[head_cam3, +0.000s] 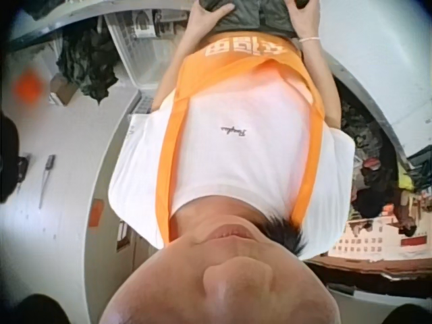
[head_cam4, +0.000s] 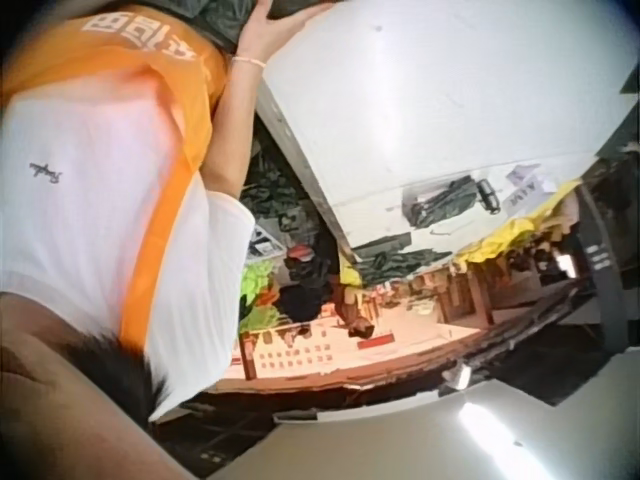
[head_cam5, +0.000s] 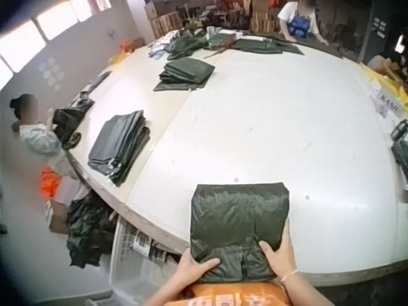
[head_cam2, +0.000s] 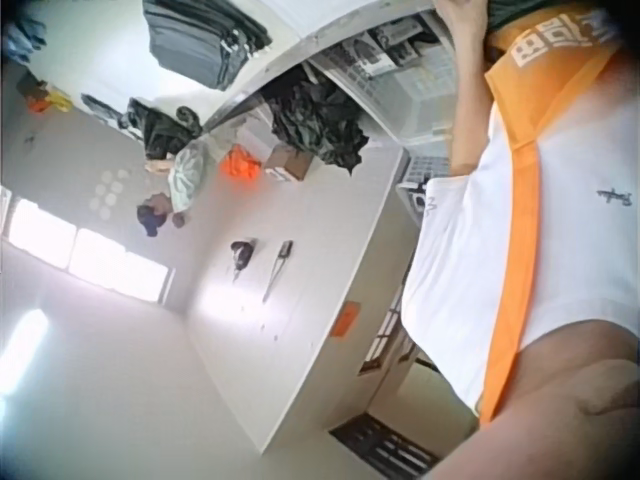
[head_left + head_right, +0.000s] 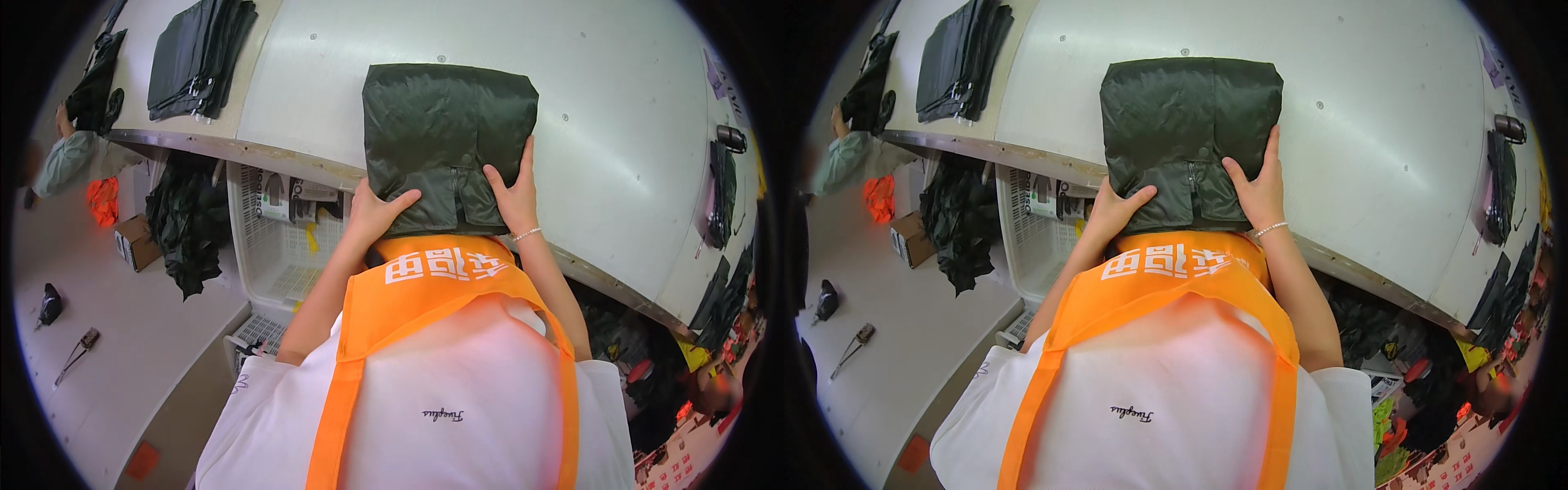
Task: The person folds a dark green jacket on a white table, smoothing and aligning the fabric, then folds it into a compact rectangle. The person places the folded jacket into a white plastic basket and retrieves another jacket to repeat the process.
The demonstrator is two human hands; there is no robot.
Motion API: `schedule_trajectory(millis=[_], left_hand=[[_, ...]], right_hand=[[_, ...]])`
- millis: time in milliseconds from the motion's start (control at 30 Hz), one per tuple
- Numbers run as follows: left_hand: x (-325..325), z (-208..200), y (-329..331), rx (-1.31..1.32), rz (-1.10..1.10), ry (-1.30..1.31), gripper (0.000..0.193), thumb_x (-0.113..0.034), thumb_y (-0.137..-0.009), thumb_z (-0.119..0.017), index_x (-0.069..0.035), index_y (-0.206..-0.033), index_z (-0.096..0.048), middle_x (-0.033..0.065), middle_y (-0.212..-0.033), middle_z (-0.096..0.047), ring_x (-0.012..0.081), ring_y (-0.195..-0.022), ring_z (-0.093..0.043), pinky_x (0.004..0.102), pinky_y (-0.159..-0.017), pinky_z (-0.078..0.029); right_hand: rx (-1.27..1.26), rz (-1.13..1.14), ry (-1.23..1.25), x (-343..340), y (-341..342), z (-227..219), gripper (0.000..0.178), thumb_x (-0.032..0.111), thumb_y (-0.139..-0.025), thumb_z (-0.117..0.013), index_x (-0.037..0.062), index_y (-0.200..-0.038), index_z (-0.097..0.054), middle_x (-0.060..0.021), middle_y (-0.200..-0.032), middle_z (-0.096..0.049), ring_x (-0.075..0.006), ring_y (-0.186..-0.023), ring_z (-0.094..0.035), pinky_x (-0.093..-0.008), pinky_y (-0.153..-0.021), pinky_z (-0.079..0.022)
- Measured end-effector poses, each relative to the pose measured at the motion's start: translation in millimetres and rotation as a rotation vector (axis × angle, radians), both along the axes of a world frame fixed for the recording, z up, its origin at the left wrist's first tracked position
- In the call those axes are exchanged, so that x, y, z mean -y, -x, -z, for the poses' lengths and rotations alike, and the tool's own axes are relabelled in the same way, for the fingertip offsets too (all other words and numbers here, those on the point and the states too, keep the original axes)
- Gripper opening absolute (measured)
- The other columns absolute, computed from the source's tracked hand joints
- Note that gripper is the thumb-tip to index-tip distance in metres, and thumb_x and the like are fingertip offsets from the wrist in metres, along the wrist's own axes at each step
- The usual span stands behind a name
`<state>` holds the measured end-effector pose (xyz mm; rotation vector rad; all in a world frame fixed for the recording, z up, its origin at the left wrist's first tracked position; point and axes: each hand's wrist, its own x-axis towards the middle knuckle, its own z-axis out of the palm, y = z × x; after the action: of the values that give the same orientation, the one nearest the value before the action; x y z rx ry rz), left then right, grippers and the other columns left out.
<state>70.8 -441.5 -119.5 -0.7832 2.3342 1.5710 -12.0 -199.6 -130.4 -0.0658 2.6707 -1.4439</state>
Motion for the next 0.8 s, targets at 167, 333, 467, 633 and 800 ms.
schedule_trajectory(millis=[167, 333, 467, 633, 800], left_hand=[[-1, -10, -10, 0.133, -0.153, -0.218, 0.088, -0.039, -0.069, -0.08, 0.012, -0.124, -0.033, 0.0252, -0.116, -0.056, 0.0308, -0.112, -0.054, 0.0352, -0.092, -0.044], [-1, -19, 16, -0.019, -0.044, 0.227, 0.077, -0.037, -0.07, -0.079, 0.008, -0.114, -0.036, 0.0289, -0.107, -0.057, 0.039, -0.1, -0.059, 0.0404, -0.083, -0.047], [18, -28, 74, -0.013, 0.095, 0.531, 0.054, -0.027, -0.077, -0.071, 0.004, -0.108, -0.039, 0.026, -0.099, -0.058, 0.0439, -0.091, -0.057, 0.0458, -0.075, -0.047], [35, 5, 112, -0.266, -0.038, 0.213, 0.035, -0.026, -0.085, -0.057, -0.005, -0.111, -0.047, 0.0191, -0.105, -0.057, 0.0379, -0.105, -0.052, 0.0444, -0.086, -0.044], [52, 22, 115, -0.562, 0.258, 0.202, 0.048, -0.025, -0.077, -0.068, -0.009, -0.119, -0.05, 0.019, -0.105, -0.06, 0.0364, -0.101, -0.056, 0.0404, -0.086, -0.045]], right_hand=[[0.04, -0.01, -0.107, 7, -12, -8, 0.103, 0.025, -0.077, -0.075, 0.0182, -0.149, -0.002, -0.0306, -0.128, -0.038, -0.0419, -0.115, -0.048, -0.0399, -0.095, -0.04], [-0.194, -0.148, -0.283, 40, 7, -29, 0.081, 0.012, -0.083, -0.066, 0.0332, -0.147, -0.02, -0.0323, -0.121, -0.037, -0.0488, -0.104, -0.05, -0.0426, -0.085, -0.046], [-0.187, -0.278, -0.477, 97, 47, -43, 0.062, 0.009, -0.085, -0.061, 0.0291, -0.14, -0.039, -0.0345, -0.117, -0.038, -0.047, -0.095, -0.053, -0.0424, -0.079, -0.049], [-0.046, -0.4, -0.82, 212, 85, -84, 0.087, 0.067, -0.075, -0.055, 0.0043, -0.135, -0.043, -0.034, -0.13, -0.033, -0.0446, -0.106, -0.049, -0.0459, -0.09, -0.041], [0.084, -0.461, -1.115, 265, 115, -74, 0.086, 0.055, -0.07, -0.07, 0.003, -0.133, -0.041, -0.0304, -0.133, -0.031, -0.0415, -0.117, -0.042, -0.0456, -0.095, -0.038]])
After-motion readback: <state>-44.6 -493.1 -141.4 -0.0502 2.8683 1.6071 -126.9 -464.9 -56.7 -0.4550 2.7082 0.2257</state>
